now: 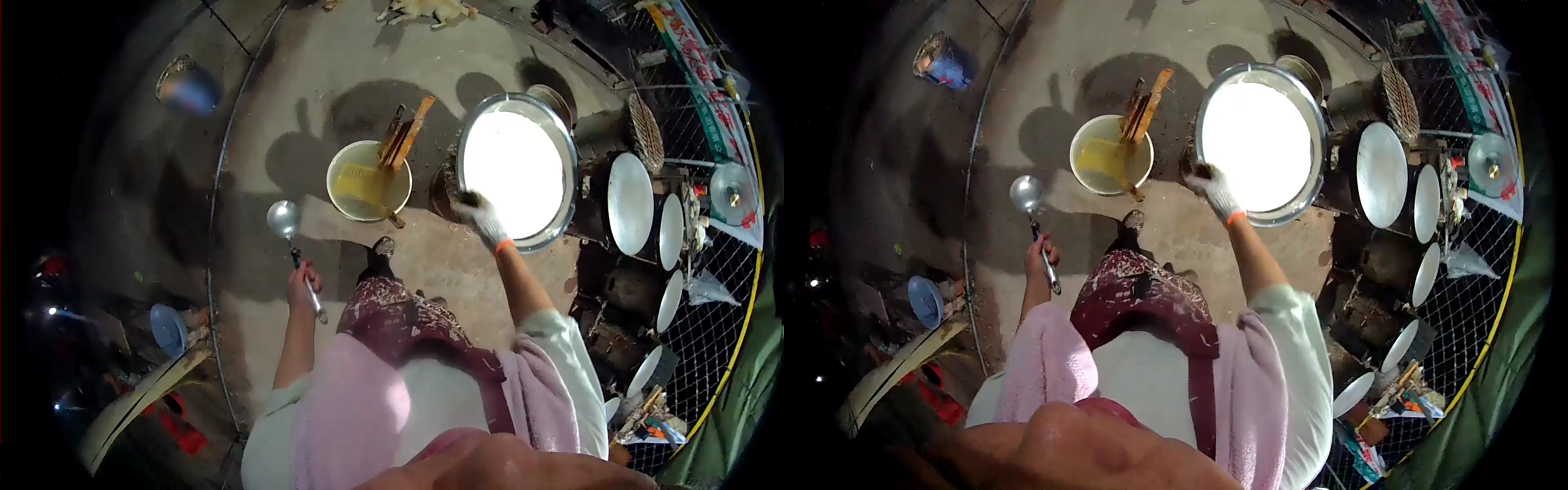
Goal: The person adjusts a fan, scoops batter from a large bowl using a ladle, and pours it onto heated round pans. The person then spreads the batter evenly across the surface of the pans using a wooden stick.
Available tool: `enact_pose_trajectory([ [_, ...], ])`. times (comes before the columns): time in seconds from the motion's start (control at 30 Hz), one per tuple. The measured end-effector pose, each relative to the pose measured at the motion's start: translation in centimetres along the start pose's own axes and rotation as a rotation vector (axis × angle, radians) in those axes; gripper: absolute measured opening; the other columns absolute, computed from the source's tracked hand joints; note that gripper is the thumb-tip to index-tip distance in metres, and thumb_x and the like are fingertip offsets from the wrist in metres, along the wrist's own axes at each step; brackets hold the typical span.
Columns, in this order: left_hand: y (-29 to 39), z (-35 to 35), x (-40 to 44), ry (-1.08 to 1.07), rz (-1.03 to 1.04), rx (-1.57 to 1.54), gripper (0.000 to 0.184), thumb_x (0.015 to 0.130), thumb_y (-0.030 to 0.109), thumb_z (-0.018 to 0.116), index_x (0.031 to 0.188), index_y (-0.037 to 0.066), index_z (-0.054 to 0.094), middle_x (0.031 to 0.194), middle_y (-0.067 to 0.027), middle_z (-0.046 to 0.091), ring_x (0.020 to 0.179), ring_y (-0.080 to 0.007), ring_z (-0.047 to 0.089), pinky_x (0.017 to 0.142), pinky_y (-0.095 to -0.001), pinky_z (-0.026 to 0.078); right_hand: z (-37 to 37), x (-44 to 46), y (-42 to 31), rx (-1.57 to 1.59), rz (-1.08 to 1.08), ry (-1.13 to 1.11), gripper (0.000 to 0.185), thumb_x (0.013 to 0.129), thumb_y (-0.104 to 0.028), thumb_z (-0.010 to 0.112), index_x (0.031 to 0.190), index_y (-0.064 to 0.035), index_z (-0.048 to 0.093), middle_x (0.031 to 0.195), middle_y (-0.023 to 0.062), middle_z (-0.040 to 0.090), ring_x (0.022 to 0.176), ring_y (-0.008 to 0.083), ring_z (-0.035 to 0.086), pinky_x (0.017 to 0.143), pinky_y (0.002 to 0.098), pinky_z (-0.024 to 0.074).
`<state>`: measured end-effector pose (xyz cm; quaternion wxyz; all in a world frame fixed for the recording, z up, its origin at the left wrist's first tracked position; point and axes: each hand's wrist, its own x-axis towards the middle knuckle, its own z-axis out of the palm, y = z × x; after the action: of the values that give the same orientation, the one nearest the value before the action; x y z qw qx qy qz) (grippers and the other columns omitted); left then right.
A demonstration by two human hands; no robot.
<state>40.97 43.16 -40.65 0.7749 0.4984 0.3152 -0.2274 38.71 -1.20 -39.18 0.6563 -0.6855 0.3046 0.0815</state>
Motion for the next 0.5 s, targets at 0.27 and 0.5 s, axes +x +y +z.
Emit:
enact_pose_trajectory([
  [0.27,-1.9,-6.3,-1.3,0.298,-0.029,-0.158,0.025,0.094,0.024,0.053,0.104,0.001,0.055,0.062,-0.0020,0.047,0.044,-0.0138,0.041,0.040,-0.0270,0.029,4.5,19.6,-11.0,-0.514,-0.134,0.171,0.080,0.076,-0.039,0.072,0.136,0.0015,0.040,0.121,0.0181,0.059,0.097,0.0223,0.061,0.082,0.0302,0.0479],
  [0.5,-4.2,-9.3,-3.1,0.368,-0.047,-0.194,0.027,0.095,0.026,0.052,0.106,0.002,0.055,0.061,-0.0016,0.045,0.043,-0.0142,0.041,0.041,-0.0292,0.031,5.8,29.7,-8.8,-0.948,-0.317,0.154,0.045,0.076,-0.040,0.065,0.103,-0.0041,0.066,0.099,0.0180,0.068,0.095,0.0335,0.064,0.083,0.0389,0.0488],
])
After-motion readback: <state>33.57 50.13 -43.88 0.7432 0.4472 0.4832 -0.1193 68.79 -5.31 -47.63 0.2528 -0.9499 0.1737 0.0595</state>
